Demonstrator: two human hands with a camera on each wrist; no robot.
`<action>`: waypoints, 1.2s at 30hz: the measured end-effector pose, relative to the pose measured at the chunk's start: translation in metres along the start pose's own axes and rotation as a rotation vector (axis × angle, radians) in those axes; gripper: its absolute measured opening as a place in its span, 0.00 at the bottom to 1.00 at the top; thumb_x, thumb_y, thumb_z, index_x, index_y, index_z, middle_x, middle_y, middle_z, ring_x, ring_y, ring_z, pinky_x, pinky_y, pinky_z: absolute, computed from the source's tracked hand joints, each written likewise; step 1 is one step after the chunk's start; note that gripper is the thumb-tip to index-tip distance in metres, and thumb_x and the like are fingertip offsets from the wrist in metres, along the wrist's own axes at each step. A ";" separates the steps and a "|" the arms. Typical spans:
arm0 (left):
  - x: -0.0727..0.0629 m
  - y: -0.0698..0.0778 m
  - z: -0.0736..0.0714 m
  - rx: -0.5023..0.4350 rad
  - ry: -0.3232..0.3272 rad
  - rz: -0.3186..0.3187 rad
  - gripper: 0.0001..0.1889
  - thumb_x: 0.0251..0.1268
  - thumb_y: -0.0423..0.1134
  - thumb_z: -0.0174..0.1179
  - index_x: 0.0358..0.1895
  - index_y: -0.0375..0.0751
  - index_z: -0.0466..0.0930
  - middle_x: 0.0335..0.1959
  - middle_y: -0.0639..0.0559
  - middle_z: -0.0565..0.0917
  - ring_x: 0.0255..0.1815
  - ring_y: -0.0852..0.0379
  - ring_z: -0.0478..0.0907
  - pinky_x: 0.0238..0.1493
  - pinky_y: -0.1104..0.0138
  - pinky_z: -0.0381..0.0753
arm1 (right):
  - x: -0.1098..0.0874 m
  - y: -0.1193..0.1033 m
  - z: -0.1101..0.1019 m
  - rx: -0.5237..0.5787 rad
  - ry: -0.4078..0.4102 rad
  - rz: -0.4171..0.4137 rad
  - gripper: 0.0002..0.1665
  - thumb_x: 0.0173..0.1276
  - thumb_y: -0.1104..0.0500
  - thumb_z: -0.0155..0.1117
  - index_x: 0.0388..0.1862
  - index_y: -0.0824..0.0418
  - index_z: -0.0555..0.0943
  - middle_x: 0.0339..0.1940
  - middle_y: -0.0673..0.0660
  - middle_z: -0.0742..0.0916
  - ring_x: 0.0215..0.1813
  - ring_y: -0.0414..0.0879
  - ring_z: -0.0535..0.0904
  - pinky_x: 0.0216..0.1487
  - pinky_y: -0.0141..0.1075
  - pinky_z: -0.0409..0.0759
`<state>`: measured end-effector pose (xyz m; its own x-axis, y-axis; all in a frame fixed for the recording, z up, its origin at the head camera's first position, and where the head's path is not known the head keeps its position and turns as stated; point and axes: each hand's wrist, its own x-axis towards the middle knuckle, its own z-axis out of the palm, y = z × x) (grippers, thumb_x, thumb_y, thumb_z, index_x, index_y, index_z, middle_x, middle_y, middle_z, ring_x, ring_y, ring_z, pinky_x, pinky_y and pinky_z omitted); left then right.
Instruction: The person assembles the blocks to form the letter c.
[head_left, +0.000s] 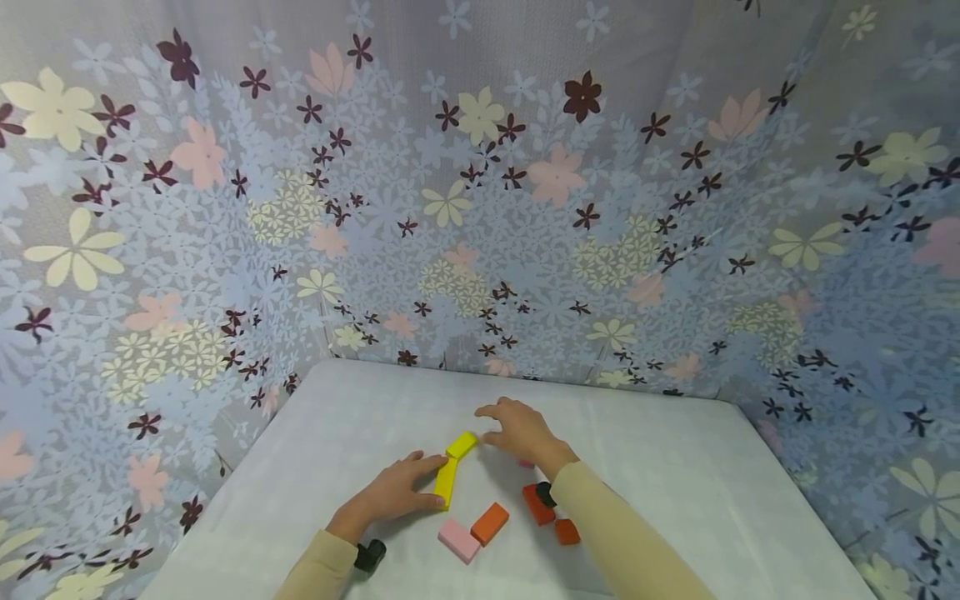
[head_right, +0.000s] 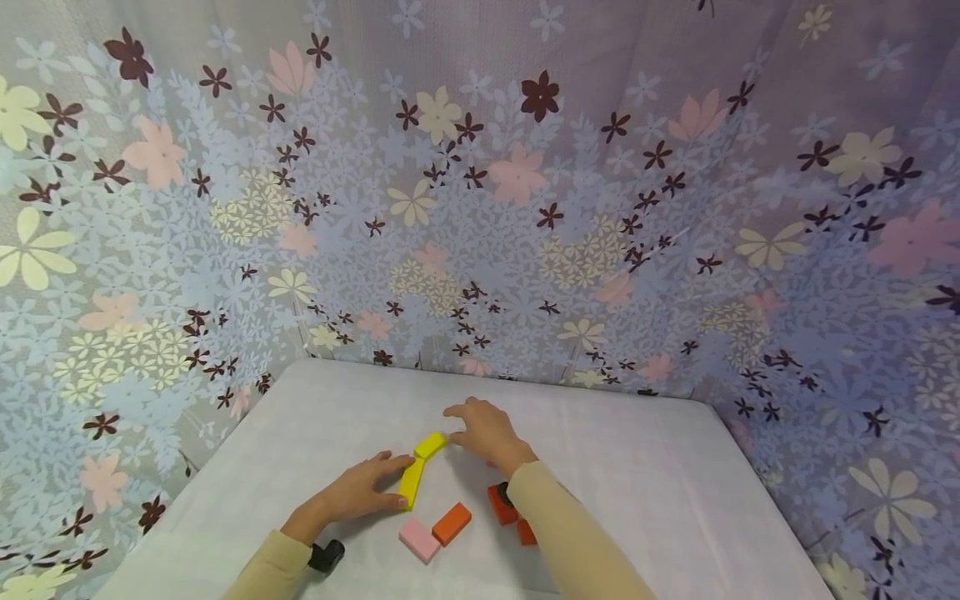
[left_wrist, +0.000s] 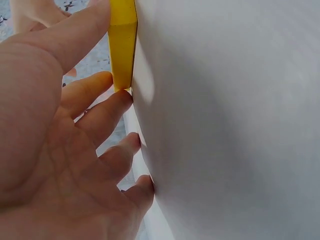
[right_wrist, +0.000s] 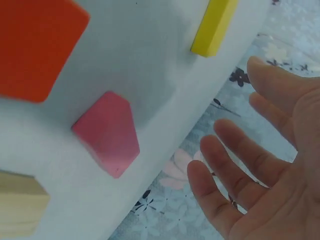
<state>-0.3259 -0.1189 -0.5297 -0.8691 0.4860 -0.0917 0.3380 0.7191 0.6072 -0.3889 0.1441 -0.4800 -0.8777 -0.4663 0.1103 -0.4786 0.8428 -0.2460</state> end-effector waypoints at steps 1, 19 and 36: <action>0.000 0.000 0.000 -0.001 -0.001 -0.002 0.37 0.63 0.59 0.67 0.74 0.55 0.69 0.74 0.39 0.67 0.74 0.29 0.59 0.63 0.28 0.61 | -0.002 0.002 -0.001 0.004 0.009 0.008 0.27 0.66 0.49 0.73 0.64 0.47 0.81 0.49 0.54 0.83 0.47 0.48 0.80 0.50 0.47 0.81; -0.004 0.000 0.002 -0.026 0.002 0.020 0.38 0.62 0.60 0.67 0.75 0.55 0.68 0.75 0.38 0.66 0.74 0.29 0.58 0.63 0.28 0.59 | -0.039 0.039 -0.006 0.184 0.070 0.159 0.28 0.65 0.53 0.74 0.64 0.49 0.81 0.49 0.56 0.84 0.49 0.53 0.81 0.46 0.50 0.82; -0.005 0.000 -0.002 -0.022 -0.013 0.047 0.36 0.66 0.58 0.65 0.74 0.52 0.69 0.74 0.40 0.68 0.75 0.30 0.57 0.65 0.30 0.58 | -0.056 0.065 0.014 0.303 0.024 0.247 0.31 0.65 0.53 0.74 0.67 0.57 0.79 0.49 0.57 0.85 0.46 0.50 0.79 0.49 0.52 0.81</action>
<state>-0.3220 -0.1222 -0.5278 -0.8475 0.5258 -0.0728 0.3704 0.6839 0.6285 -0.3707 0.2208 -0.5156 -0.9677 -0.2500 0.0338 -0.2281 0.8096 -0.5409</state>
